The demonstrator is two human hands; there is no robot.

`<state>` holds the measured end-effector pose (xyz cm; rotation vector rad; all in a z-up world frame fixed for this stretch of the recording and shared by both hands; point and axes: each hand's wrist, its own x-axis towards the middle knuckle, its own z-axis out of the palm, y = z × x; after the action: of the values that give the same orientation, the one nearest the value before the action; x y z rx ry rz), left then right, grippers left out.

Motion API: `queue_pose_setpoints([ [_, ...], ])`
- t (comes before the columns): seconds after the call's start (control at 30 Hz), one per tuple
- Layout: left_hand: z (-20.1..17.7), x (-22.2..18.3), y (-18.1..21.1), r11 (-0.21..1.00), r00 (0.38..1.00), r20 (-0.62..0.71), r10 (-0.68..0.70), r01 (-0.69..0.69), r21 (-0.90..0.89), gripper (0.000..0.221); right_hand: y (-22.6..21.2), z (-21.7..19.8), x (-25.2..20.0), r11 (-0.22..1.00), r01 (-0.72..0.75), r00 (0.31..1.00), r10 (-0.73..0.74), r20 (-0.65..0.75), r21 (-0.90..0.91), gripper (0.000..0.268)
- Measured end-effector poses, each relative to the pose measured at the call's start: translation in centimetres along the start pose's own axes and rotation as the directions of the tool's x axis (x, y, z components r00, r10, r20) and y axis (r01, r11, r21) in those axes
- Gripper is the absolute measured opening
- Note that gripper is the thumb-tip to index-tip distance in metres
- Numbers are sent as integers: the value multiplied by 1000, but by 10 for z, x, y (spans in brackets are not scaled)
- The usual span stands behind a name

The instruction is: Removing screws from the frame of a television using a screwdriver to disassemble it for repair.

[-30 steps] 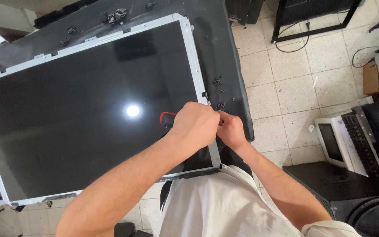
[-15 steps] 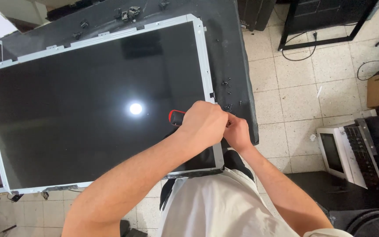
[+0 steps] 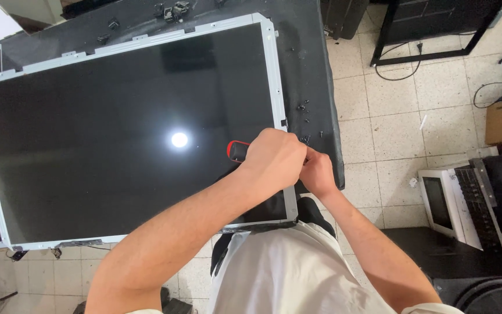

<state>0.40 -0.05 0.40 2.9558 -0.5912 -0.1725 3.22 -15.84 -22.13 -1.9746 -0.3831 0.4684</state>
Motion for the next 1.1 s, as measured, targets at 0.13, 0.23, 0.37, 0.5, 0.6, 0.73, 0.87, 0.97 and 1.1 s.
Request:
queue_pose_setpoints([
  [0.13, 4, 0, -6, 998, 999, -45, 4, -7, -61, 43, -3, -1, 1, 999, 19, 1000, -20, -10, -42, 38],
  [0.23, 9, -1, -8, 1000, 998, -68, 3, -4, -9, 44, -16, -5, 2, 997, 43, 999, -43, -10, -68, 41],
  [0.37, 1, -24, 0, 998, 995, 72, -68, 68, -7, 32, -33, -15, 4, 972, 7, 998, 9, 68, -236, 8],
  [0.5, -4, -54, 24, 985, 937, 311, -158, 172, -18, 40, -53, -22, 17, 951, 75, 989, -32, 146, -299, 11],
  [0.6, 1, -73, 45, 982, 918, 374, -134, 174, -77, 43, -61, -30, 17, 956, 125, 972, -65, 226, -265, 13],
  [0.73, 0, -89, 61, 979, 880, 463, -111, 178, -104, 40, -50, -24, 13, 948, 170, 972, -116, 206, -269, 12],
  [0.87, -1, -90, 65, 970, 812, 561, -161, 235, -62, 42, -52, -22, 9, 932, 189, 974, -138, 181, -310, 9],
  [0.97, -4, -90, 66, 970, 798, 577, -174, 238, -38, 44, -52, -21, 10, 930, 193, 976, -148, 163, -313, 9],
  [1.1, -2, -92, 72, 967, 774, 605, -189, 255, -24, 51, -51, -22, 9, 933, 187, 973, -133, 187, -309, 11],
])
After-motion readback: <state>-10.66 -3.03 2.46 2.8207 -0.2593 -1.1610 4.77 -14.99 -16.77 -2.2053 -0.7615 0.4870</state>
